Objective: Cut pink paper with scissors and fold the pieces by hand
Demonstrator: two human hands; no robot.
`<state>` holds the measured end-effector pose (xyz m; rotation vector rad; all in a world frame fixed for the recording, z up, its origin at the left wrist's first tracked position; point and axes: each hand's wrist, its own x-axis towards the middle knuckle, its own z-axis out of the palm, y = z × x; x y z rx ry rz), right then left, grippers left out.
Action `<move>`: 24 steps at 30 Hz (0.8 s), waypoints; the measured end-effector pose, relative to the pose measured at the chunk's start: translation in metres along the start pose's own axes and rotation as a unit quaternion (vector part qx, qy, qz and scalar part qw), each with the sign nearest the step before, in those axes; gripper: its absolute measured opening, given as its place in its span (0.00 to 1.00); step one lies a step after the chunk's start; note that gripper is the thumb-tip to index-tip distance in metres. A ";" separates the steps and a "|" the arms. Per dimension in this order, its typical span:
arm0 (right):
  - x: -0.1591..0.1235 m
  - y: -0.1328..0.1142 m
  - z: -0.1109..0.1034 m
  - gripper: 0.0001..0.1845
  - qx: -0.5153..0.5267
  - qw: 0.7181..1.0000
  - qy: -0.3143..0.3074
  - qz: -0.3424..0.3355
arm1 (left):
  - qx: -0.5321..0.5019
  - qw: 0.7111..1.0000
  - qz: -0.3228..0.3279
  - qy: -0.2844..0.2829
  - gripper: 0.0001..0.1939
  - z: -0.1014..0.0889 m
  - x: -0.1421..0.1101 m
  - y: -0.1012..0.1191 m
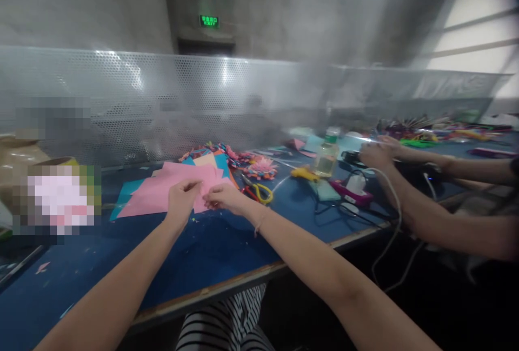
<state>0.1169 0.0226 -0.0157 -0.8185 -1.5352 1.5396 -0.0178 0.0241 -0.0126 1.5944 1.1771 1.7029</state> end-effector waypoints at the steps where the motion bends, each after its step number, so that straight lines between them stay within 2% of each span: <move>1: -0.001 0.000 0.000 0.12 -0.006 1.000 -0.007 0.004 | -0.002 1.000 -0.001 0.003 0.11 0.000 0.001 0.000; 7: 0.002 0.001 0.000 0.15 -0.014 1.000 0.004 -0.010 | -0.016 1.000 -0.012 -0.002 0.11 0.000 0.002 -0.001; 17: 0.008 -0.002 -0.013 0.15 0.026 0.982 0.152 -0.108 | -0.018 0.998 0.000 -0.055 0.09 0.004 -0.004 0.001; 20: 0.007 -0.002 -0.011 0.14 0.014 0.985 0.145 -0.094 | -0.034 0.998 -0.010 -0.044 0.09 0.004 -0.003 -0.002; 24: 0.004 0.001 -0.004 0.15 -0.026 0.993 0.099 -0.065 | -0.050 0.998 -0.017 -0.020 0.10 0.002 -0.002 -0.004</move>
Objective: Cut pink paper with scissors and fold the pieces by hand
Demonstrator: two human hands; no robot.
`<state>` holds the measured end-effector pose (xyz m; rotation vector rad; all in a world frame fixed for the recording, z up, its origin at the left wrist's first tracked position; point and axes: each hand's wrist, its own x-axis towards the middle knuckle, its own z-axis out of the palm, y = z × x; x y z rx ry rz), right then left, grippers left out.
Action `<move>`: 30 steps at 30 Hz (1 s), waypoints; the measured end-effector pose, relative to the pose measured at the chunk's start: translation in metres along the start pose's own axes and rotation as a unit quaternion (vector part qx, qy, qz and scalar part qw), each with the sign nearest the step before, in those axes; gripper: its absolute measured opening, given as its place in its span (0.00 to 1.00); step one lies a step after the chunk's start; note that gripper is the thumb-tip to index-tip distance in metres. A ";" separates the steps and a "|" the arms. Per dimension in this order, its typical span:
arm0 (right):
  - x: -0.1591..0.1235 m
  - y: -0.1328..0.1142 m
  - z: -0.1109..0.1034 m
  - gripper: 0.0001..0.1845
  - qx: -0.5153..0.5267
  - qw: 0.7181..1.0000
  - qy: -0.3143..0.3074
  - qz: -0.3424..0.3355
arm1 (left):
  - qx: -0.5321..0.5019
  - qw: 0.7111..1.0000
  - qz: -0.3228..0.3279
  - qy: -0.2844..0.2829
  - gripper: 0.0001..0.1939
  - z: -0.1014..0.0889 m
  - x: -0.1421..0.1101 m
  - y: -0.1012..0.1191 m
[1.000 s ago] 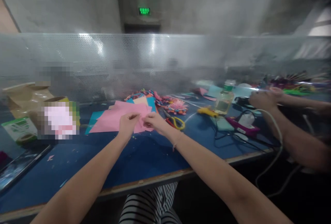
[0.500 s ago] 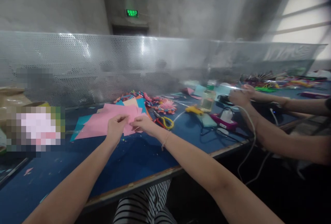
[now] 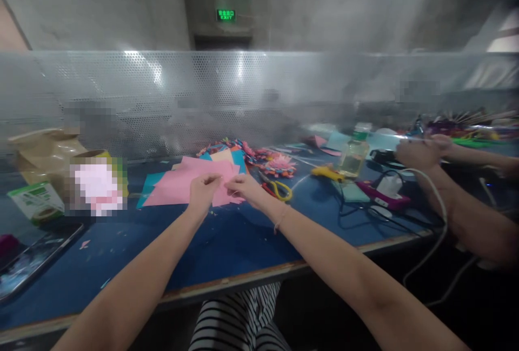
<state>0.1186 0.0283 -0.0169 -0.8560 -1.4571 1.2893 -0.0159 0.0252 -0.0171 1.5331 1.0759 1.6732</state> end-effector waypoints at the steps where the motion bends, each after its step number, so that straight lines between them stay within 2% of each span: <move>1: -0.001 0.001 0.001 0.15 -0.006 1.000 -0.014 0.005 | 0.000 1.000 0.001 0.005 0.10 0.000 0.000 0.000; 4: -0.002 0.003 0.003 0.16 -0.011 0.998 -0.051 0.029 | 0.001 1.000 -0.002 0.010 0.10 0.000 0.001 0.002; 7: 0.000 0.005 0.001 0.16 -0.016 0.998 -0.059 0.034 | -0.002 1.000 -0.007 0.004 0.09 0.000 0.000 0.004; 10: 0.002 0.005 -0.002 0.15 0.000 1.000 -0.029 0.004 | 0.006 1.000 -0.008 -0.018 0.09 0.001 -0.001 0.005; 15: 0.003 -0.001 -0.006 0.13 0.056 0.995 0.065 -0.043 | 0.003 0.998 -0.006 -0.059 0.10 0.002 -0.003 0.005; 20: 0.002 -0.004 -0.008 0.11 0.017 0.991 0.105 -0.076 | -0.013 0.997 -0.038 -0.069 0.13 0.003 -0.003 0.003; 24: 0.003 -0.002 -0.009 0.12 0.007 0.990 0.091 -0.107 | -0.034 0.996 -0.052 -0.067 0.13 0.003 -0.003 0.004; 30: 0.004 0.001 -0.009 0.11 0.004 0.992 0.062 -0.108 | -0.035 0.995 -0.059 -0.066 0.11 0.004 -0.004 0.010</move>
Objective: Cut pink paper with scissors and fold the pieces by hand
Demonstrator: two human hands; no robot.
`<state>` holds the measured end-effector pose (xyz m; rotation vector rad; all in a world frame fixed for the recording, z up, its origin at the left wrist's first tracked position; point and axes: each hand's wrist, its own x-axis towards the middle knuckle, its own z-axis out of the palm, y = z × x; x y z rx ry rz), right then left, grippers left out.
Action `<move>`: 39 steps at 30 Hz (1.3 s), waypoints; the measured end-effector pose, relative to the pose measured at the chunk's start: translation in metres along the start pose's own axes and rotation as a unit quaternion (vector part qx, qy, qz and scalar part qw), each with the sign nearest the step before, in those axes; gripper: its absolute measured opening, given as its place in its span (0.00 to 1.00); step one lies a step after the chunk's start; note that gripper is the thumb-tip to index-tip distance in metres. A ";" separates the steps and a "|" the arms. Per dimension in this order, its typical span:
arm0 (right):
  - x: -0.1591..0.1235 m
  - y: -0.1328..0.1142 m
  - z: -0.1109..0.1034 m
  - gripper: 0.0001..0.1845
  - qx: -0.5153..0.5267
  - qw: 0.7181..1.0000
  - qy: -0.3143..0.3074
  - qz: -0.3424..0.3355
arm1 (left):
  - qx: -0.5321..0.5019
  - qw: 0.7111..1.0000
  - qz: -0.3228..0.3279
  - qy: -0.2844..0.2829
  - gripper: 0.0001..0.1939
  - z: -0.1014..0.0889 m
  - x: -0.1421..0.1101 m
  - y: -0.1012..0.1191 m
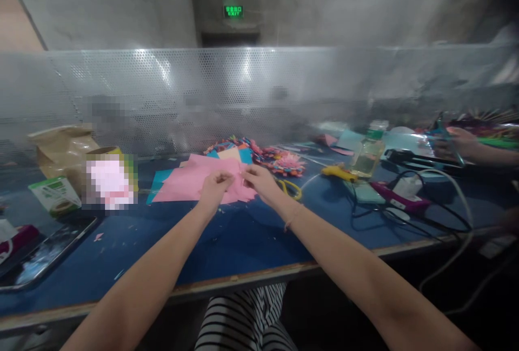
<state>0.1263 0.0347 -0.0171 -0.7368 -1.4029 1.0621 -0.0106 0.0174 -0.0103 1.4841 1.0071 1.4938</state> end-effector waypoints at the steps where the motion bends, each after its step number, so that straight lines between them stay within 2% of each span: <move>1: 0.000 0.000 0.000 0.11 -0.009 1.000 0.000 -0.004 | 0.005 1.000 -0.006 -0.004 0.11 0.001 -0.001 0.001; 6: 0.002 -0.002 -0.001 0.14 -0.081 0.996 0.018 -0.045 | 0.023 0.998 -0.049 -0.026 0.12 0.006 -0.005 0.003; 11: -0.002 -0.007 0.004 0.17 -0.177 0.980 0.022 -0.088 | -0.023 0.997 -0.066 0.017 0.16 0.007 -0.005 0.001; 14: -0.004 -0.007 0.005 0.16 -0.199 0.977 0.011 -0.081 | -0.046 0.996 -0.071 0.003 0.13 0.005 -0.003 0.000; 19: -0.003 -0.007 0.002 0.12 -0.210 0.974 -0.001 -0.082 | -0.065 0.996 -0.066 -0.008 0.11 0.005 -0.002 -0.002; 23: -0.001 -0.006 -0.002 0.10 -0.229 0.969 0.009 -0.093 | -0.028 0.998 -0.059 -0.009 0.10 0.004 -0.001 -0.004; 28: 0.001 -0.004 -0.006 0.15 -0.272 0.954 0.001 -0.129 | 0.056 0.998 0.016 0.016 0.12 -0.001 0.001 -0.006; 31: 0.002 -0.004 -0.006 0.16 -0.242 0.961 0.004 -0.131 | 0.082 0.996 0.040 -0.009 0.09 -0.003 0.002 -0.008; 35: 0.003 -0.007 -0.007 0.16 -0.198 0.971 0.038 -0.129 | 0.060 0.998 0.016 -0.006 0.08 -0.002 0.001 -0.007; 39: 0.003 -0.007 -0.007 0.15 -0.142 0.986 0.021 -0.085 | 0.018 1.000 -0.013 0.006 0.09 -0.001 0.000 -0.004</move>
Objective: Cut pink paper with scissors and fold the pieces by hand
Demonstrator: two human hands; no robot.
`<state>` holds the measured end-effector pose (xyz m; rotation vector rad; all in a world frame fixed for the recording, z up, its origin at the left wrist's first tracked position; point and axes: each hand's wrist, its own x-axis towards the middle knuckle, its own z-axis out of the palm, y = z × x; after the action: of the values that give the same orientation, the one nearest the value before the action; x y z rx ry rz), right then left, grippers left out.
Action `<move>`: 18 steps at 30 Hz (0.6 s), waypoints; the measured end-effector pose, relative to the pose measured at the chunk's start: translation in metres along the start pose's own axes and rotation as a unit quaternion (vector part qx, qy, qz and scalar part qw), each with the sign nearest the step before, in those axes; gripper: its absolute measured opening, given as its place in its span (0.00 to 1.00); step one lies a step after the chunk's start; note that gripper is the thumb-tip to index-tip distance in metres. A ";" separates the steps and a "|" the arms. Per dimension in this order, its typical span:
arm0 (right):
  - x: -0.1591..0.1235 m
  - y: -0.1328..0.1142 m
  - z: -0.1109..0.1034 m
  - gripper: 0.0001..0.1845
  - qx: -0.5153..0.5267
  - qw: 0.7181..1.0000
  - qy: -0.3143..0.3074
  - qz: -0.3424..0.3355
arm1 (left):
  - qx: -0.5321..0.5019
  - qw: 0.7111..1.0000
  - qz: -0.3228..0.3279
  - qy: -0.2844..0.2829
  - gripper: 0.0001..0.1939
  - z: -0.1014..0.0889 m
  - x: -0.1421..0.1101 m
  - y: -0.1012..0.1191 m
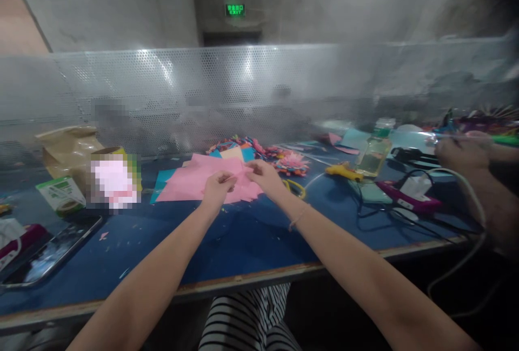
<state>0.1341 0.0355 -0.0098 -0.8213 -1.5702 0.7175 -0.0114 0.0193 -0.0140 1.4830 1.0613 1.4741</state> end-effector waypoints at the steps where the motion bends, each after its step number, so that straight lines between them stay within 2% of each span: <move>1: 0.000 0.000 0.000 0.15 0.012 1.000 -0.009 0.018 | -0.005 1.000 -0.001 0.009 0.10 0.000 0.000 0.000; 5: -0.003 -0.001 0.003 0.18 -0.001 0.998 -0.039 0.049 | 0.007 0.999 0.011 0.041 0.12 -0.001 0.002 0.000; 10: -0.005 -0.003 0.004 0.17 -0.081 0.996 -0.047 0.009 | 0.018 0.999 0.018 0.027 0.12 -0.002 0.003 -0.004; 13: -0.005 -0.005 0.002 0.15 -0.125 0.991 -0.044 0.010 | 0.007 1.000 0.015 0.024 0.11 -0.002 0.003 -0.005; 18: -0.006 -0.007 0.002 0.15 -0.148 0.987 -0.048 -0.025 | -0.010 0.999 -0.001 0.033 0.11 0.000 0.003 -0.002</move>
<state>0.1319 0.0272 -0.0079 -0.9716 -1.8058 0.4993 -0.0119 0.0224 -0.0151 1.4277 1.0834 1.5385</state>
